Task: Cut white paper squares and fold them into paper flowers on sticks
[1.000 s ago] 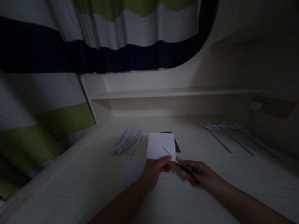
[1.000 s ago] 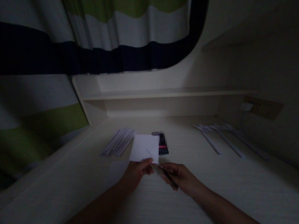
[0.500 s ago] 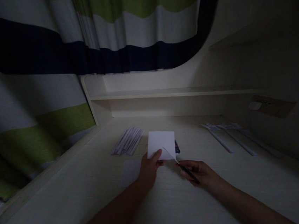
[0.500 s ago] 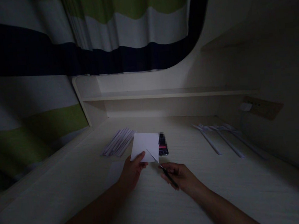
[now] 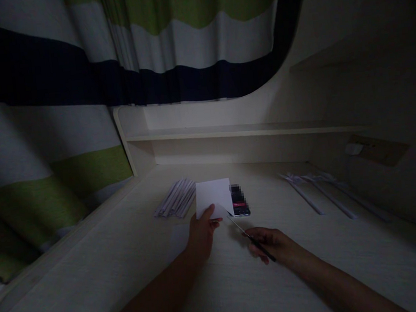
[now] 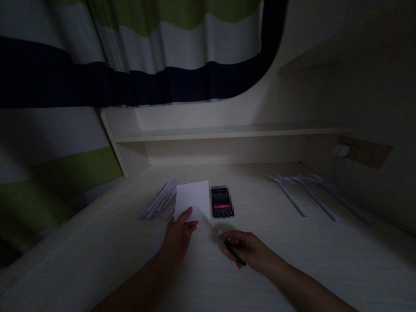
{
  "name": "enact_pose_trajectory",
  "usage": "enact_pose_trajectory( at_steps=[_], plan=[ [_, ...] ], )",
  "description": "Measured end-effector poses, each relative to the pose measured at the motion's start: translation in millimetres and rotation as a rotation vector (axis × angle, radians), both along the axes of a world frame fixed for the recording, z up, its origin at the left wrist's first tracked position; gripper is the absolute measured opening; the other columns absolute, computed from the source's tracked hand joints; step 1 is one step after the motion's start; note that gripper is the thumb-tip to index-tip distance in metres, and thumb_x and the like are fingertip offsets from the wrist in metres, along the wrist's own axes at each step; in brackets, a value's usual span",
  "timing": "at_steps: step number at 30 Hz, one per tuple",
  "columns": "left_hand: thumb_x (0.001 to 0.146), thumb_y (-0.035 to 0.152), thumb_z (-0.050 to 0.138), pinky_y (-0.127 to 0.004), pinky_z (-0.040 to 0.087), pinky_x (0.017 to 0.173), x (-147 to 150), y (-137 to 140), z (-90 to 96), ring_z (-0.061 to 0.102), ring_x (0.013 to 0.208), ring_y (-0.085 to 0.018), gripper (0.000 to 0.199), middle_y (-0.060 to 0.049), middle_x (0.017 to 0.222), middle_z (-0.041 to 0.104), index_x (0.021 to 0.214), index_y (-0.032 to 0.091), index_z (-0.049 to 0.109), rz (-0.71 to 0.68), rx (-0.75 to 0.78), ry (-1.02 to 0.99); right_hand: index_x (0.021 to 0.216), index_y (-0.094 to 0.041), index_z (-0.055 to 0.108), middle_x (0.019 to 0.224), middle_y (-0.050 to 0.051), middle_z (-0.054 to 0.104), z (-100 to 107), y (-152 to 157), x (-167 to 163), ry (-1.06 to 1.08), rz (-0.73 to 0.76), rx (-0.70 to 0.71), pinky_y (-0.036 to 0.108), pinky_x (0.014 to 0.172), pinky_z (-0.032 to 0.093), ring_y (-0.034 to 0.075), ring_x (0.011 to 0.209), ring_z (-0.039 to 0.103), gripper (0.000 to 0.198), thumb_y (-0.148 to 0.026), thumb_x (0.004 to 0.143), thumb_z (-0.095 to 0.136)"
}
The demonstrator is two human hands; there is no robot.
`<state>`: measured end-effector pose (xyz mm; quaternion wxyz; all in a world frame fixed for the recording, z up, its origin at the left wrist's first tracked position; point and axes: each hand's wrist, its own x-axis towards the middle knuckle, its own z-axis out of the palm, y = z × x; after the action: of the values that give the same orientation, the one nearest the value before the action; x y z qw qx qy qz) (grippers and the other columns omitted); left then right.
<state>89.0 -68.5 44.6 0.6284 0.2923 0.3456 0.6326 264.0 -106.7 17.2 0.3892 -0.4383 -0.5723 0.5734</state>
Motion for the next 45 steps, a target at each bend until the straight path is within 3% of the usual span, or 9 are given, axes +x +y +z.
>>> enact_pose_trajectory(
  at_steps=[5, 9, 13, 16, 23, 29, 35, 39, 45],
  plan=[
    [0.058, 0.020, 0.067, -0.018, 0.041, 0.049, -5, 3, 3.0, 0.054, 0.055, -0.007, 0.019, 0.002, 0.070, 0.059, 0.072, 0.016, 0.055, 0.005, 0.000, -0.076, 0.080, -0.017, 0.058, 0.051, -0.004, 0.053, 1, 8, 14, 0.060, -0.193, -0.035, 0.021, 0.037, 0.029, 0.007, 0.039, 0.040, 0.032, -0.030, 0.053, 0.069],
    [0.060, 0.020, 0.063, -0.017, 0.037, 0.043, -3, -3, -0.6, 0.054, 0.055, -0.009, 0.011, -0.001, 0.067, 0.060, 0.069, 0.014, 0.060, -0.222, 0.103, 0.077, 0.082, -0.017, 0.057, 0.059, -0.002, 0.054, 21, 9, 29, 0.211, -0.397, 0.030, 0.025, 0.048, 0.038, 0.010, 0.047, 0.048, 0.032, -0.035, 0.058, 0.069],
    [0.057, 0.018, 0.063, -0.016, 0.030, 0.034, 0, -10, -3.4, 0.049, 0.045, -0.009, 0.011, -0.002, 0.056, 0.058, 0.065, 0.011, 0.064, -0.511, 0.154, 0.335, 0.085, -0.018, 0.055, 0.066, 0.001, 0.057, 42, 2, 36, 0.408, -0.337, 0.123, 0.029, 0.062, 0.041, 0.014, 0.061, 0.053, 0.028, -0.039, 0.067, 0.062],
    [0.056, 0.019, 0.063, -0.017, 0.027, 0.033, 0, -11, -6.1, 0.048, 0.043, -0.009, 0.014, -0.002, 0.055, 0.059, 0.068, 0.012, 0.065, -0.611, 0.154, 0.470, 0.087, -0.018, 0.054, 0.070, 0.001, 0.058, 46, -3, 38, 0.352, -0.249, 0.103, 0.028, 0.064, 0.040, 0.015, 0.066, 0.054, 0.030, -0.032, 0.064, 0.066],
    [0.056, 0.024, 0.066, -0.021, 0.037, 0.048, 1, -9, -6.6, 0.055, 0.055, -0.014, 0.022, -0.005, 0.064, 0.063, 0.073, 0.011, 0.064, -0.557, 0.059, 0.373, 0.073, -0.018, 0.054, 0.061, -0.004, 0.054, 35, -3, 27, 0.185, -0.220, 0.027, 0.022, 0.054, 0.036, 0.011, 0.056, 0.050, 0.031, -0.017, 0.049, 0.074],
    [0.067, 0.060, 0.044, -0.030, 0.042, 0.067, 10, -3, 1.3, 0.057, 0.081, -0.021, 0.050, -0.008, 0.082, 0.064, 0.079, 0.015, 0.061, -0.494, -0.014, 0.061, 0.078, -0.021, 0.054, 0.066, -0.004, 0.052, 27, -1, 19, 0.361, -0.471, 0.133, 0.022, 0.056, 0.039, 0.011, 0.060, 0.050, 0.033, -0.019, 0.051, 0.073],
    [0.053, 0.036, 0.070, -0.028, 0.043, 0.061, 19, -10, -12.8, 0.056, 0.060, -0.015, 0.031, -0.006, 0.069, 0.062, 0.074, 0.014, 0.061, -0.529, 0.094, 0.250, 0.078, -0.023, 0.053, 0.067, -0.005, 0.053, 23, -3, 12, 0.446, -0.570, 0.175, 0.024, 0.059, 0.040, 0.012, 0.062, 0.051, 0.033, -0.022, 0.052, 0.073],
    [0.063, 0.031, 0.064, -0.027, 0.045, 0.062, 21, -24, -10.7, 0.057, 0.061, -0.014, 0.026, -0.008, 0.072, 0.064, 0.079, 0.012, 0.064, -0.639, 0.184, 0.402, 0.081, -0.023, 0.053, 0.068, -0.004, 0.055, 19, -6, 7, 0.432, -0.526, 0.163, 0.024, 0.060, 0.040, 0.012, 0.063, 0.051, 0.032, -0.021, 0.055, 0.072],
    [0.061, 0.032, 0.065, -0.026, 0.045, 0.052, 18, -19, -9.5, 0.055, 0.046, -0.013, 0.023, -0.006, 0.057, 0.063, 0.068, 0.011, 0.064, -0.422, 0.118, 0.404, 0.084, -0.020, 0.052, 0.067, -0.001, 0.058, 21, -8, 0, 0.290, -0.349, 0.145, 0.028, 0.063, 0.042, 0.015, 0.064, 0.055, 0.036, -0.030, 0.056, 0.072]
  ],
)
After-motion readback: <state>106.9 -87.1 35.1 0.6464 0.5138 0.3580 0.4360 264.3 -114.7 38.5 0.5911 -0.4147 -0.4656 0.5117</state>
